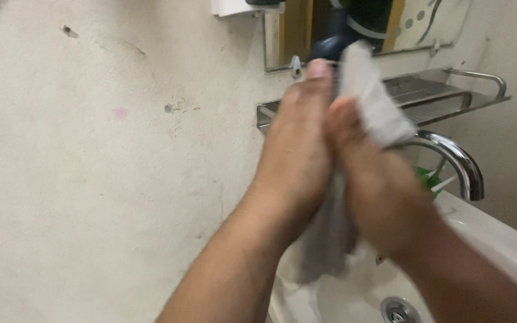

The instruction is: The person hangs multiple pink sachets on a wall-mounted metal rack, then picks up a black shampoo bottle, rinses it under the tap, and wipes it dry with a cloth. The sachets remain hanging on the rack and the bottle is left clean and dry.

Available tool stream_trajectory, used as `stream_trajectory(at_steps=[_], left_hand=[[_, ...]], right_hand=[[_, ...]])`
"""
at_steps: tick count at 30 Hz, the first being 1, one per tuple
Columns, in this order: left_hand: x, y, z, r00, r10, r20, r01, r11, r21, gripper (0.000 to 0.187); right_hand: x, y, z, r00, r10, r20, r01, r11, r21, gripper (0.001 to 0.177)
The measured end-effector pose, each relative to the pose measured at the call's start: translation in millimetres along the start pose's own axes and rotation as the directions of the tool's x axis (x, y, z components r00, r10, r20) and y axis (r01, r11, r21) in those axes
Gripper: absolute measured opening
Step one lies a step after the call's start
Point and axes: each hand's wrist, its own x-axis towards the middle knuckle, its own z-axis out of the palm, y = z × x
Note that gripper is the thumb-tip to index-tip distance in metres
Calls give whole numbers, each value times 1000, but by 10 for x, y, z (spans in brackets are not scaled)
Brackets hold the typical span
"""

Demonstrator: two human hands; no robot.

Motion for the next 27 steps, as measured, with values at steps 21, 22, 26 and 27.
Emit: stream_trajectory(at_steps=[21,22,26,27], left_hand=[[-251,13,252,952,-202,232,290,839,-460,56],[-253,31,271,974,-140,178,208,862,-462,53],[-219,151,292,995,-21,-95,-15,932,-362,49],[-201,170,304,986,-24,-167,-29,951,-309,50]], right_hand=[[278,-96,-532,998,-63,12,41,776,629,26],[254,-153,-478,992,-51,-116,94,911,400,31],[42,-314,-59,914,-212,-345,180,976,-123,39],[-65,-295,55,900,-255,-353,228,967,-116,38]])
